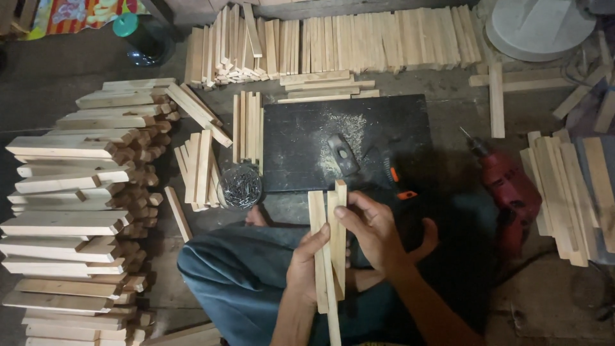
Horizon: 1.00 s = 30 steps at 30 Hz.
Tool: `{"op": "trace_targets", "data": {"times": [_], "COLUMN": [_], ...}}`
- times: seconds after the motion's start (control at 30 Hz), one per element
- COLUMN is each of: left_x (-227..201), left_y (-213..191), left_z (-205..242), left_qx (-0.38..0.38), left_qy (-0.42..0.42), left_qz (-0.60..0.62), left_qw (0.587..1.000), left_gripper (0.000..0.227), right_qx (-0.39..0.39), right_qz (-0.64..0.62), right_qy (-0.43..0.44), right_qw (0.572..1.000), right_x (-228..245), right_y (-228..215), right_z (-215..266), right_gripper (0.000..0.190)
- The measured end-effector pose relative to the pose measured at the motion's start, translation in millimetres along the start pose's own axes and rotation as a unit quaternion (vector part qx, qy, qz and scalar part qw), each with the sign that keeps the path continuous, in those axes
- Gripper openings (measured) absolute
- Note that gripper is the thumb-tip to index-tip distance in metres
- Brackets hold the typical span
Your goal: Assembling wooden slats into a larger structure using a power drill and screws while sitting on the floor.
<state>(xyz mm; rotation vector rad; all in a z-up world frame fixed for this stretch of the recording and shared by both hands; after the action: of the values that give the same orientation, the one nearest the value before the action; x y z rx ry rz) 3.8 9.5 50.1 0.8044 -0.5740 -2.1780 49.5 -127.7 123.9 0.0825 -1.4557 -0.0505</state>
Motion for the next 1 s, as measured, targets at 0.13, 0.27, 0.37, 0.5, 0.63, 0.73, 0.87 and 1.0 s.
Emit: {"op": "trace_targets", "data": {"times": [0.13, 0.27, 0.37, 0.5, 0.63, 0.73, 0.87, 1.0], "left_x": [-6, -28, -54, -65, -58, -51, -52, -47], "left_y": [11, 49, 48, 55, 54, 46, 56, 48], "left_z": [0, 2, -51, -110, -133, -144, -136, -149], "left_qx": [-0.026, -0.146, -0.211, -0.285, -0.289, -0.285, -0.289, -0.296], "left_qy": [0.005, 0.091, 0.15, 0.148, 0.154, 0.16, 0.15, 0.156], "left_qz": [-0.061, -0.258, -0.388, -0.493, -0.536, -0.548, -0.545, -0.564], "left_qw": [0.998, 0.951, 0.884, 0.808, 0.778, 0.77, 0.773, 0.755], "left_gripper": [0.034, 0.025, 0.036, 0.055, 0.061, 0.062, 0.062, 0.06], "right_qx": [-0.021, -0.07, -0.337, -0.465, -0.481, -0.486, -0.527, -0.508], "right_qz": [-0.028, -0.038, 0.129, 0.28, 0.451, 0.405, 0.226, -0.053], "right_qy": [0.036, 0.064, 0.09, 0.131, 0.053, 0.157, 0.233, 0.338], "right_qw": [0.999, 0.995, 0.928, 0.829, 0.75, 0.758, 0.786, 0.79], "right_x": [-13, -67, -40, -5, -88, -145, -161, -174], "right_y": [-5, -37, -97, -167, -274, -335, -366, -377], "right_z": [-6, -30, -30, -9, 16, 17, 10, 9], "right_gripper": [0.025, 0.049, 0.041, 0.045, 0.059, 0.067, 0.065, 0.057]}}
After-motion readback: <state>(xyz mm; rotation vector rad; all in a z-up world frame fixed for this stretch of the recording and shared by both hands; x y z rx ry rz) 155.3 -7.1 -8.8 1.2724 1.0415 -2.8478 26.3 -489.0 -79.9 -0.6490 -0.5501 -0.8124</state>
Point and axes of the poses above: each hand's wrist, its own z-axis away from the middle knuckle, its own y-axis out of the palm, x = y × z, the point moved 2 cm from there along -z, towards the middle knuckle, and after that the axes turned 9 degrees about -x, right-handed, at the moved point
